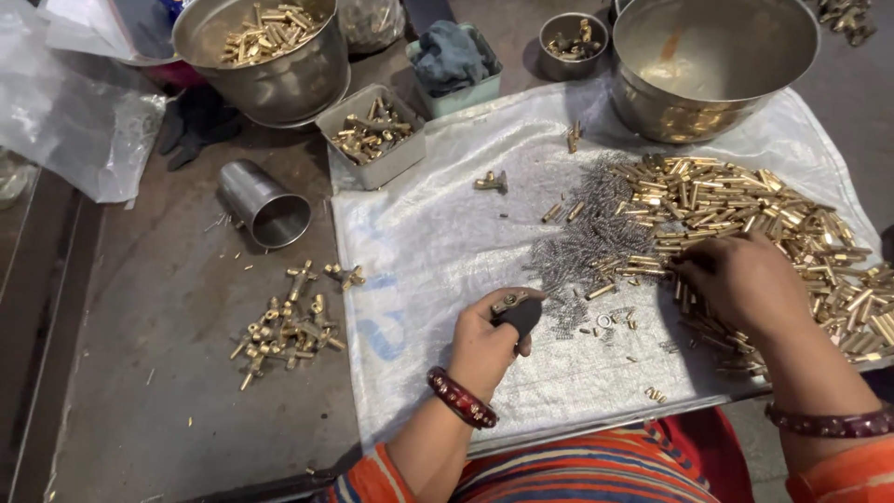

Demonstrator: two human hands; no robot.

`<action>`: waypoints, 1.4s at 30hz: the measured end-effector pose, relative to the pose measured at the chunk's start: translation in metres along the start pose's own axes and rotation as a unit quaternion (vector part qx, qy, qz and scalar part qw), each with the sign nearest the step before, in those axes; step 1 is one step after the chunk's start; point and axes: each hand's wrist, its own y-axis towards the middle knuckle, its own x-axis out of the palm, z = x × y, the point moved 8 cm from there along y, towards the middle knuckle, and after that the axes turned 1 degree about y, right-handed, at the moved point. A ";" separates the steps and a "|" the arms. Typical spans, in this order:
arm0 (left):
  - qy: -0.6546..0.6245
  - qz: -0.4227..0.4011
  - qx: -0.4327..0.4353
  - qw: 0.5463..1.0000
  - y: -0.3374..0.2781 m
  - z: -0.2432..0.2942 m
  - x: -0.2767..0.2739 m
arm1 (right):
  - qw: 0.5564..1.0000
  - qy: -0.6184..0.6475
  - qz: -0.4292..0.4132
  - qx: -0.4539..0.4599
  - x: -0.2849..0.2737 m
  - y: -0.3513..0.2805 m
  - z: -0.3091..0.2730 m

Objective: Assembling and finishing small brass metal components at a workbench.

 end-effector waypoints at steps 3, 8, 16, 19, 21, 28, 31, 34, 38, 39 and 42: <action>-0.022 -0.015 0.037 0.999 0.004 0.001 0.002 | 1.000 -0.024 0.000 -0.019 0.007 0.001 -0.003; 0.002 -0.021 0.044 0.999 0.008 -0.011 0.003 | 0.998 -0.018 0.051 -0.028 0.010 -0.004 -0.014; 0.140 -0.043 0.028 0.989 -0.006 0.008 0.017 | 0.998 -0.042 0.028 0.029 -0.001 -0.006 -0.013; 0.128 -0.080 -0.006 0.989 -0.006 -0.005 0.019 | 0.933 0.341 0.035 0.108 -0.012 -0.024 -0.021; 0.168 -0.114 -0.023 0.979 -0.003 -0.015 0.022 | 0.819 0.573 0.017 0.004 -0.034 -0.036 -0.065; 0.166 -0.182 -0.077 0.966 -0.014 -0.024 0.030 | 0.727 0.672 -0.128 0.055 0.040 -0.057 -0.112; 0.169 -0.168 -0.102 0.966 -0.016 -0.019 0.031 | 0.722 0.675 -0.120 0.087 0.048 -0.057 -0.104; 0.193 -0.168 -0.052 0.965 -0.015 -0.015 0.032 | 0.695 0.696 -0.138 0.118 0.052 -0.060 -0.102; 0.233 -0.172 -0.023 0.957 -0.014 -0.021 0.030 | 0.758 0.632 -0.139 0.076 0.032 -0.062 -0.111; 0.251 -0.175 0.006 0.952 -0.014 -0.022 0.030 | 0.800 0.581 -0.139 0.064 0.028 -0.063 -0.114; 0.175 -0.194 -0.001 0.965 -0.012 -0.027 0.031 | 0.835 0.542 -0.099 -0.015 0.012 -0.063 -0.124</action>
